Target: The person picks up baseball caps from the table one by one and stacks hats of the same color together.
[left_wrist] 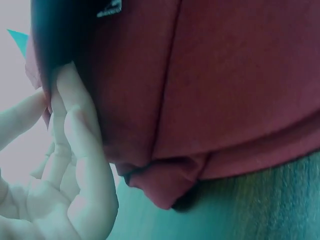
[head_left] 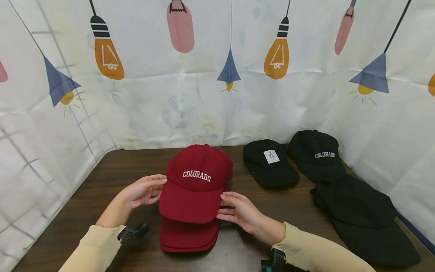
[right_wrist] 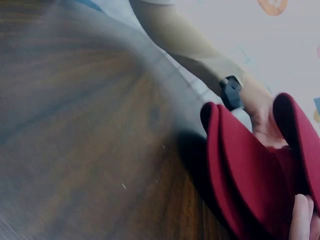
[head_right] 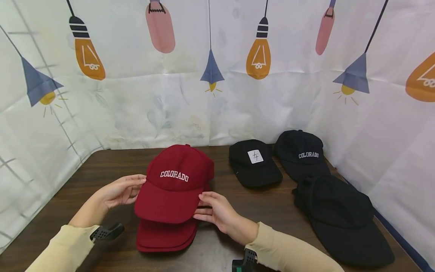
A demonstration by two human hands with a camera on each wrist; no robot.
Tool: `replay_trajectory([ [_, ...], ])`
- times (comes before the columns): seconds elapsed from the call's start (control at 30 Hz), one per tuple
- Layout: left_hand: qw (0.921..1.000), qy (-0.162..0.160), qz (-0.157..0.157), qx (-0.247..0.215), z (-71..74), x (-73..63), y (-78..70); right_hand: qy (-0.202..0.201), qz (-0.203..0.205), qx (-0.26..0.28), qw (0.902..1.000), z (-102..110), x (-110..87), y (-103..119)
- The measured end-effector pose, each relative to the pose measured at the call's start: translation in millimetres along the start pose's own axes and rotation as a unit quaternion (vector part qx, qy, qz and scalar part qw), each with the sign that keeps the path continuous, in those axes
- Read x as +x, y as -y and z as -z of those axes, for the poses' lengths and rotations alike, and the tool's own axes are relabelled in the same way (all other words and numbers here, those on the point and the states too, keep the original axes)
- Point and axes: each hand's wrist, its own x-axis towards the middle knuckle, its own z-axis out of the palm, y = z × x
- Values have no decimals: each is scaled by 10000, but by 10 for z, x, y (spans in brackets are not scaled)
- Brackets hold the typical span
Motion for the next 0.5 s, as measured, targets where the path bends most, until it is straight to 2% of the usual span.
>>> replay_trajectory([
  [0.3,9994,51,224,247,75,-42,41,94,24,-306,9995,51,115,34],
  [0.5,9981,107,405,461,106,-40,56,20,98,-370,9993,101,196,81],
])
